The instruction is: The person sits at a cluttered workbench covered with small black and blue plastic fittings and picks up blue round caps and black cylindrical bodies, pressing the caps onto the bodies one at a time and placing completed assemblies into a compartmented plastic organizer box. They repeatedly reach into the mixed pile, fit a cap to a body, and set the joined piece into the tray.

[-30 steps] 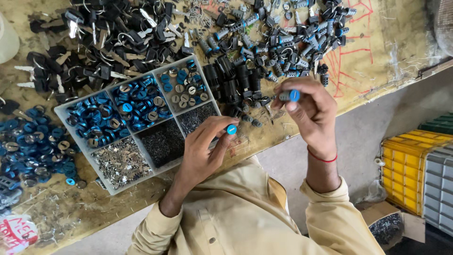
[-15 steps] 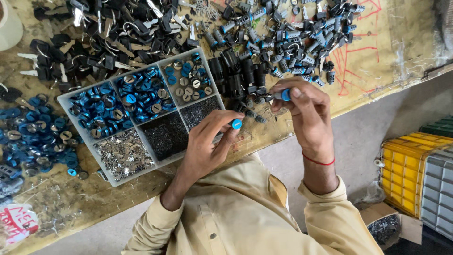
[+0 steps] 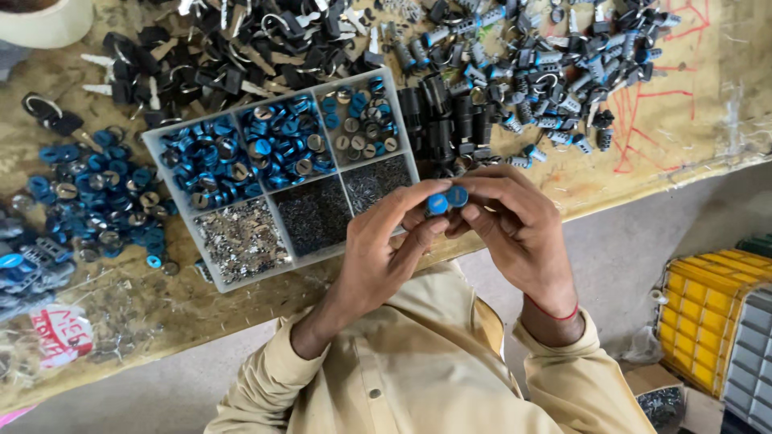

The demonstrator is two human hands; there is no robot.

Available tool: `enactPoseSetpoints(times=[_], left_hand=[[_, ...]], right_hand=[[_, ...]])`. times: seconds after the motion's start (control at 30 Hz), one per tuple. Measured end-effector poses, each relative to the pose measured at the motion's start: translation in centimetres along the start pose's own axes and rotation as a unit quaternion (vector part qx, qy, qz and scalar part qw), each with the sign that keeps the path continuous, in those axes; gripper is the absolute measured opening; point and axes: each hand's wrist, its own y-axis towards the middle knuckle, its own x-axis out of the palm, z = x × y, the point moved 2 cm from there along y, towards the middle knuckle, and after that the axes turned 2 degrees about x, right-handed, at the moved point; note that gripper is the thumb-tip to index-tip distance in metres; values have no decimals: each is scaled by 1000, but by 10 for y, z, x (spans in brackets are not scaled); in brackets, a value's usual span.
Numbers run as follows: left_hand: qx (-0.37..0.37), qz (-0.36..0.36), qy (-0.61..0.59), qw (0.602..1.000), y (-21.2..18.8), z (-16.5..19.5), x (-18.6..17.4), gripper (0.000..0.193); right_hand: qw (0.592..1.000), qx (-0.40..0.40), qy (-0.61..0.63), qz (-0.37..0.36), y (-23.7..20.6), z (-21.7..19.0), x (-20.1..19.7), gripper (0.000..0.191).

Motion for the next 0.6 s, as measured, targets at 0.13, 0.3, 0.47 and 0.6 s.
enactPoseSetpoints(times=[0.13,0.3,0.47,0.6], left_hand=[[-19,0,-50,999,-8,-2,-8,34],[-84,-21,-130,988,-17,-11,-19,31],[-68,-52,-189,978,-21,-3,-29,30],[-112,-65,-149,980,-32,10,-51,26]], right_hand=[[1000,-14,3,-6,-3,-1,10,25],[999,7,35,-26,-5,2,20,21],[997,-23,-45,-54,-4,-2,25,17],[977,-90,-177,-72,0,-12,42,19]])
